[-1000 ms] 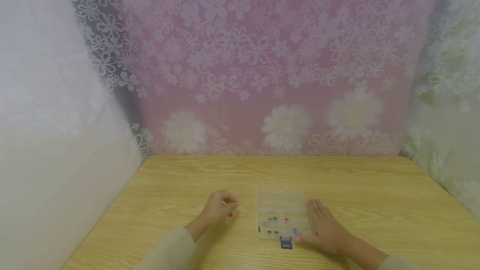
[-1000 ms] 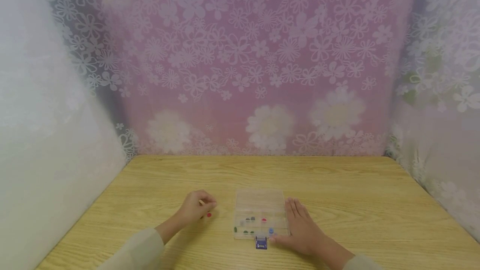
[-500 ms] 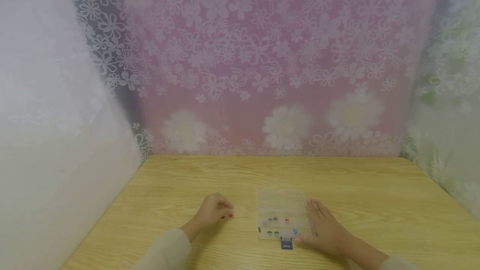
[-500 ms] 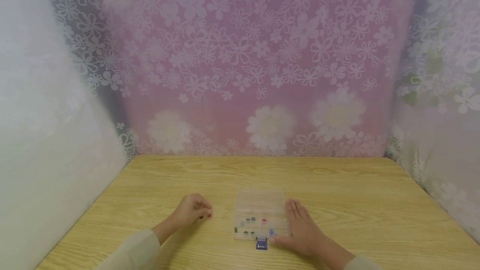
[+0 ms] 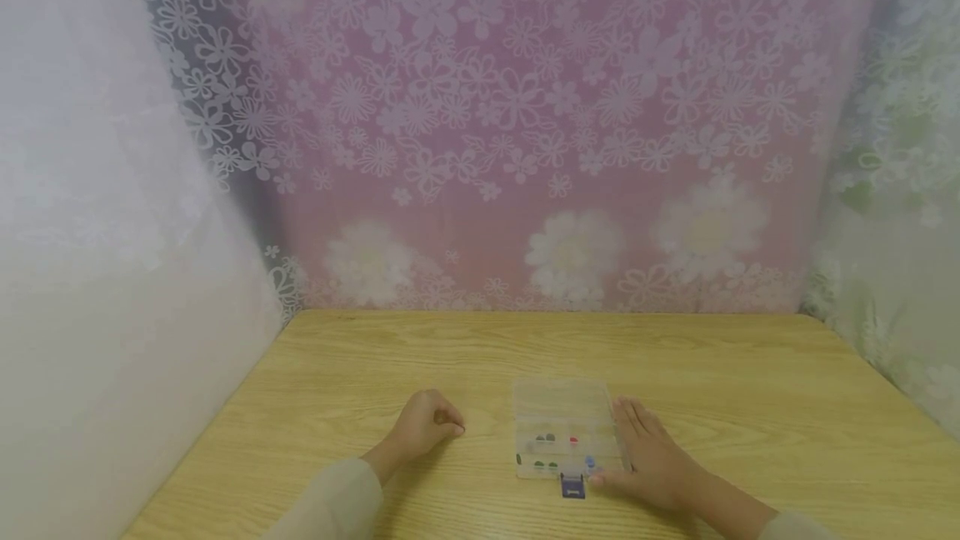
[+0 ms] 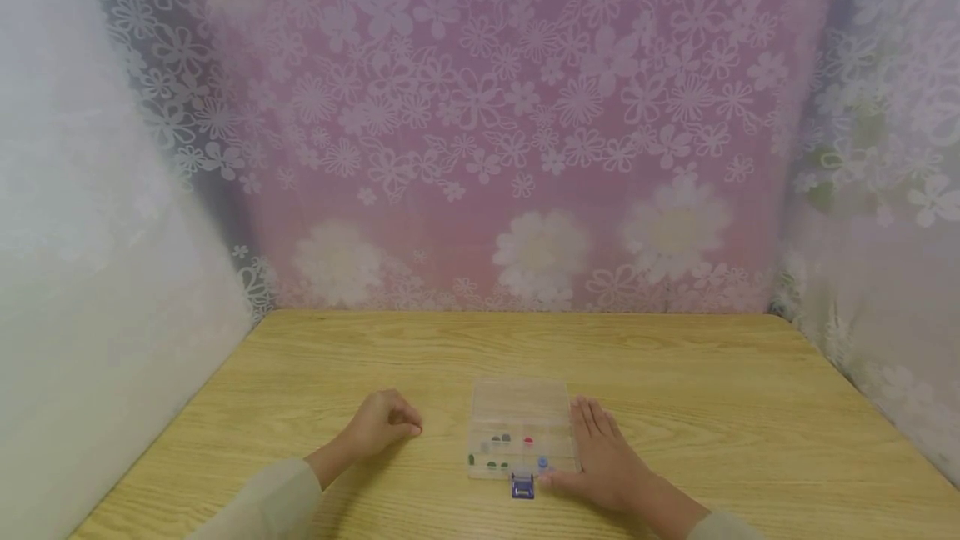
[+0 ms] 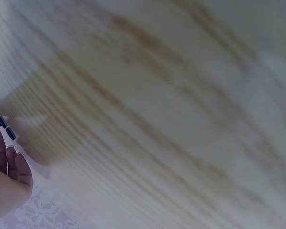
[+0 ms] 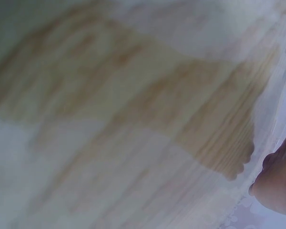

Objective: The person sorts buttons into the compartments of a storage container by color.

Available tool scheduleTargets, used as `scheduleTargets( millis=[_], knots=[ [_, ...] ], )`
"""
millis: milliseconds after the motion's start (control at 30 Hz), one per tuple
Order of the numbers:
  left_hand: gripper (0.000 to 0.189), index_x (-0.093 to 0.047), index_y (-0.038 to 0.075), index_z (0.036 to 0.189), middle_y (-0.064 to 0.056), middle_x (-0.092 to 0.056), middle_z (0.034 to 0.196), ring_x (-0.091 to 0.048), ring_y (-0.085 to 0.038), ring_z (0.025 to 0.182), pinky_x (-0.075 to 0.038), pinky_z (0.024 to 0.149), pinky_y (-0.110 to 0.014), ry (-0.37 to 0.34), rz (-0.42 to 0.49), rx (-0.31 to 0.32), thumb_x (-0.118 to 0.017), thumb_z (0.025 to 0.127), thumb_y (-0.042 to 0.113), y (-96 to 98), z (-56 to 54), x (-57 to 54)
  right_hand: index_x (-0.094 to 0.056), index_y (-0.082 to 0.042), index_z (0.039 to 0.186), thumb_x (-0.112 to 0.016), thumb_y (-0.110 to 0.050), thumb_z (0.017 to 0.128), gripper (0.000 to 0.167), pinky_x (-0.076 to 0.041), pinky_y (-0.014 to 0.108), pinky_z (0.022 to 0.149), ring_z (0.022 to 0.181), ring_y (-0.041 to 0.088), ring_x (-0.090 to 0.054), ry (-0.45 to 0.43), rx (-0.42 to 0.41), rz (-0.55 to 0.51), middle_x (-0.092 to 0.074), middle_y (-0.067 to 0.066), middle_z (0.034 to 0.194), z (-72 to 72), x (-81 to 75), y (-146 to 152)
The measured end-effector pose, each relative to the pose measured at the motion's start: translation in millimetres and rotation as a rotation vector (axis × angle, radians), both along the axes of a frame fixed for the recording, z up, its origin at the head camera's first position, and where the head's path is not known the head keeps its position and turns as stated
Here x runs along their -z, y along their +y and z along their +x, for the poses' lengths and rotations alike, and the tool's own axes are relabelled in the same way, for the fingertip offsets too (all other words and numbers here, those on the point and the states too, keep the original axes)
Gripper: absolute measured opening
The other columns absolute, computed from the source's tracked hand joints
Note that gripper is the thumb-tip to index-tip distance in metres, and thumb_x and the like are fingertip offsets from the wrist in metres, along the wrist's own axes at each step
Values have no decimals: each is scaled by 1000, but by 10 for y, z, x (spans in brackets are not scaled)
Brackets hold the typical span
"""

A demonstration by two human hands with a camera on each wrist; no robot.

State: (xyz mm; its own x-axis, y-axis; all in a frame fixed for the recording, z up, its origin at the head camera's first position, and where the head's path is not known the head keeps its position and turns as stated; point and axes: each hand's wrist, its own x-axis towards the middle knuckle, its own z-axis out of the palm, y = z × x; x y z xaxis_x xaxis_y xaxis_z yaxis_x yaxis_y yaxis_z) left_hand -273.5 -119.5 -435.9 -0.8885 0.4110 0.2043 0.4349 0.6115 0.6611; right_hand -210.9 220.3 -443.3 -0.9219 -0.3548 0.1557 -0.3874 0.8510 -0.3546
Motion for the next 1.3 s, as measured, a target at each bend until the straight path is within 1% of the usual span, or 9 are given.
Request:
scheduleTargets(
  millis=[200, 367, 533, 700, 767, 867, 1000, 1100, 1300],
  knots=[
    [6, -71, 5, 76, -3, -67, 83, -56, -15, 84, -47, 78, -32, 12, -14, -5, -73, 75, 10, 6, 7, 6, -20, 14, 140, -59, -65, 76, 109, -18, 65, 105, 135, 51, -17, 4, -3, -1, -19, 35, 146, 0, -8, 1],
    [6, -69, 6, 74, -3, -66, 84, -56, -17, 86, -47, 83, -43, 8, -20, -2, -72, 77, 9, 7, 20, 17, -18, 13, 141, -58, -65, 77, 108, -17, 66, 105, 135, 52, -15, -30, -2, -4, -18, 35, 146, -13, 0, 11],
    [9, -68, 6, 70, -2, -65, 83, -56, -16, 84, -47, 82, -43, 22, -14, 5, -72, 77, 11, 6, 15, 25, -17, 13, 141, -58, -65, 78, 108, -16, 67, 104, 135, 52, -14, -52, -5, -12, -17, 36, 146, -25, -1, 19],
    [12, -67, 6, 69, -3, -65, 82, -54, -15, 83, -46, 81, -43, 5, 13, 15, -72, 78, 12, 6, 22, 17, -17, 14, 141, -58, -64, 78, 108, -15, 68, 104, 135, 53, -14, -55, -11, -16, -17, 36, 146, -21, -7, 20],
    [12, -67, 6, 70, -3, -64, 82, -54, -14, 83, -47, 80, -42, 0, 13, 8, -71, 79, 13, 8, 27, 8, -17, 14, 141, -58, -64, 78, 108, -16, 67, 104, 135, 53, -14, -52, -12, -13, -17, 36, 146, -18, -10, 21],
    [11, -68, 5, 73, -3, -62, 82, -52, -13, 80, -46, 75, -32, -7, 12, -8, -70, 81, 13, 14, 31, -9, -17, 14, 141, -58, -63, 79, 107, -16, 67, 104, 135, 53, -14, -52, -14, -13, -17, 36, 146, -13, -17, 19],
    [11, -67, 2, 76, -6, -58, 82, -49, -8, 67, -42, 59, -19, -37, 46, -13, -67, 83, 11, 24, 34, -31, -17, 14, 141, -58, -62, 79, 107, -15, 67, 105, 135, 53, -13, -65, -10, -20, -16, 36, 147, -8, -28, 14],
    [11, -65, -1, 79, -9, -58, 84, -48, -6, 60, -41, 51, -17, -62, 81, 0, -65, 85, 8, 29, 40, -45, -17, 14, 141, -59, -62, 78, 107, -15, 67, 105, 135, 52, -13, -70, -5, -23, -16, 36, 147, -6, -35, 11],
    [12, -62, -4, 83, -13, -57, 90, -52, -11, 65, -45, 53, -16, -102, 116, 22, -61, 88, 7, 43, 52, -66, -18, 14, 140, -59, -63, 78, 107, -15, 66, 105, 135, 52, -13, -61, 0, -23, -17, 35, 147, -5, -32, 6]
  ],
)
